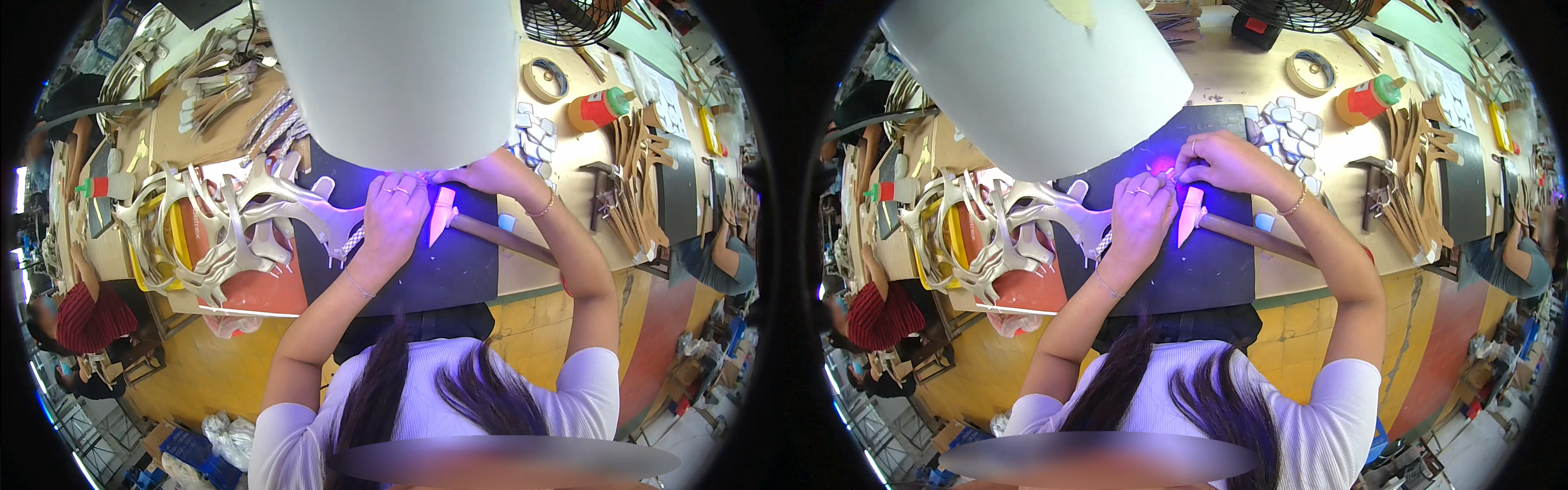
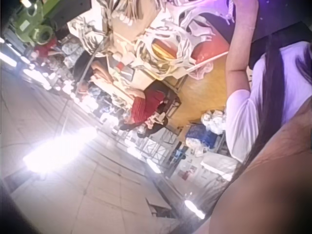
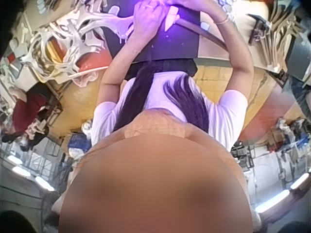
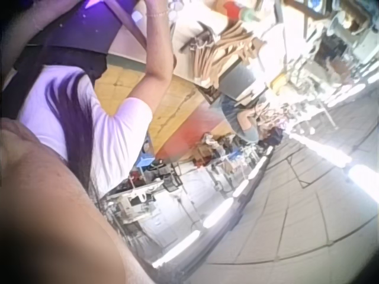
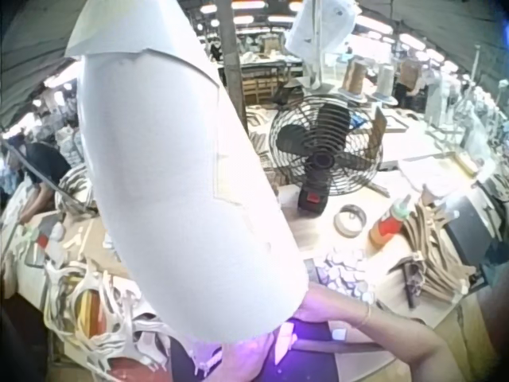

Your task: The person cuts braided cords with scissors and wraps them around white plastic shoe heel components. They repeatedly pick up cords, cut them to length, and fit them onto the heel pieces on a cluttered workbench.

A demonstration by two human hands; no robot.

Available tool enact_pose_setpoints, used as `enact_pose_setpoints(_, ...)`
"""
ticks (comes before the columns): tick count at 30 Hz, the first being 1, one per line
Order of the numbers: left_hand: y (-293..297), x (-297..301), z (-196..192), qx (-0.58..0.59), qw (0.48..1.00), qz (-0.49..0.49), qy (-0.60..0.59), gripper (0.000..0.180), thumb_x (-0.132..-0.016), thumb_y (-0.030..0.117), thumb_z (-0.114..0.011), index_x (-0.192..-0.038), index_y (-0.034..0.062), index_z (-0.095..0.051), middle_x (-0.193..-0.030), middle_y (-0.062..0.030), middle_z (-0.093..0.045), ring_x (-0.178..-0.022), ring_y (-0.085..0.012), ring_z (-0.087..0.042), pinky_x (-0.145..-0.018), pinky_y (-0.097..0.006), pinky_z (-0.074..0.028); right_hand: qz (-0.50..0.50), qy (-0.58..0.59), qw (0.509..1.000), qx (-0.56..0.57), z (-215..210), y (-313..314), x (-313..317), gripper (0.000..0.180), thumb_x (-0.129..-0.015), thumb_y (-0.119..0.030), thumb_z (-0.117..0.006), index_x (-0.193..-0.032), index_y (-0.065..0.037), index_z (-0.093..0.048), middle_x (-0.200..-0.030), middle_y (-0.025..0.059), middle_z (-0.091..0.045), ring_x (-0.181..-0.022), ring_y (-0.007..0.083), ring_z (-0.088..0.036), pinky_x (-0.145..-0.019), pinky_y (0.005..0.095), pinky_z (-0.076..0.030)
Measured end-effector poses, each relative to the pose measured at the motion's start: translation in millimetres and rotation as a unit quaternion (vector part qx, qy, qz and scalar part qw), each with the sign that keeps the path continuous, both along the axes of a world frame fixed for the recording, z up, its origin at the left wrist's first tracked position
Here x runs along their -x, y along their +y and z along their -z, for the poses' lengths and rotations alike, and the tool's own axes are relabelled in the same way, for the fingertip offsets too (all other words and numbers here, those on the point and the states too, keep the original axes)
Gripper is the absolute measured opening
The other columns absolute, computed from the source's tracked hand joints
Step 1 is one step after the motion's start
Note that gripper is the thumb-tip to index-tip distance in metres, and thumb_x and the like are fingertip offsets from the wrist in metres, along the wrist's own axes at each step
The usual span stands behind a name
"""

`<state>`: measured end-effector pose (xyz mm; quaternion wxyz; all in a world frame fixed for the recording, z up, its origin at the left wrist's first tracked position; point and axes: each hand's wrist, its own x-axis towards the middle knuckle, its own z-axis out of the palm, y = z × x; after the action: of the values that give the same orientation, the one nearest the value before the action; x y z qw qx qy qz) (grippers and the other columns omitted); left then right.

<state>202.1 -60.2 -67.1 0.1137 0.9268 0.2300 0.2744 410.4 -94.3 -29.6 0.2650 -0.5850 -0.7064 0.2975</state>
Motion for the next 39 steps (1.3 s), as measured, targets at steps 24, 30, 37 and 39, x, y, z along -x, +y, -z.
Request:
enact_pose_setpoints(24,-1.2,0.5,2.3,0.002,1.000,-0.006,-0.003,0.018,-0.076,0.007,-0.075,-0.091,0.0004,-0.068,-0.098,-0.0101,-0.064,-0.101,-0.0273,-0.061,-0.089,-0.042,-0.047,-0.023,-0.008,0.999,0.035,0.7,9.7,-3.6,0.018,-0.083,-0.020,-0.074,-0.093,-0.005,-0.073,-0.092,0.0121,-0.072,-0.088,0.0307,-0.069,-0.082,0.0407,-0.052)
enact_pose_setpoints(30,-1.1,0.6,2.4,0.003,1.000,-0.004,0.000,0.018,-0.076,0.008,-0.075,-0.092,0.0004,-0.068,-0.099,-0.0101,-0.064,-0.101,-0.0272,-0.061,-0.088,-0.042,-0.047,-0.008,-0.038,0.999,0.010,2.8,9.3,-1.2,0.020,-0.083,-0.023,-0.073,-0.092,-0.006,-0.073,-0.092,0.0117,-0.072,-0.089,0.0309,-0.068,-0.082,0.0408,-0.052)
enact_pose_setpoints(37,-1.2,0.7,3.2,0.001,1.000,-0.005,-0.003,0.018,-0.076,0.008,-0.075,-0.092,0.0007,-0.068,-0.100,-0.0100,-0.064,-0.101,-0.0269,-0.061,-0.088,-0.042,-0.047,0.002,-0.041,0.999,0.019,1.4,9.9,0.6,0.020,-0.082,-0.023,-0.074,-0.092,-0.006,-0.073,-0.091,0.0113,-0.072,-0.088,0.0310,-0.068,-0.082,0.0414,-0.052)
enact_pose_setpoints(39,-1.1,0.8,3.4,0.003,1.000,-0.005,-0.003,0.018,-0.076,0.008,-0.075,-0.092,0.0005,-0.068,-0.100,-0.0102,-0.065,-0.101,-0.0269,-0.061,-0.088,-0.042,-0.047,0.005,-0.039,0.999,0.014,0.0,9.3,1.7,0.020,-0.082,-0.023,-0.074,-0.092,-0.006,-0.073,-0.091,0.0110,-0.072,-0.088,0.0308,-0.068,-0.081,0.0414,-0.052)
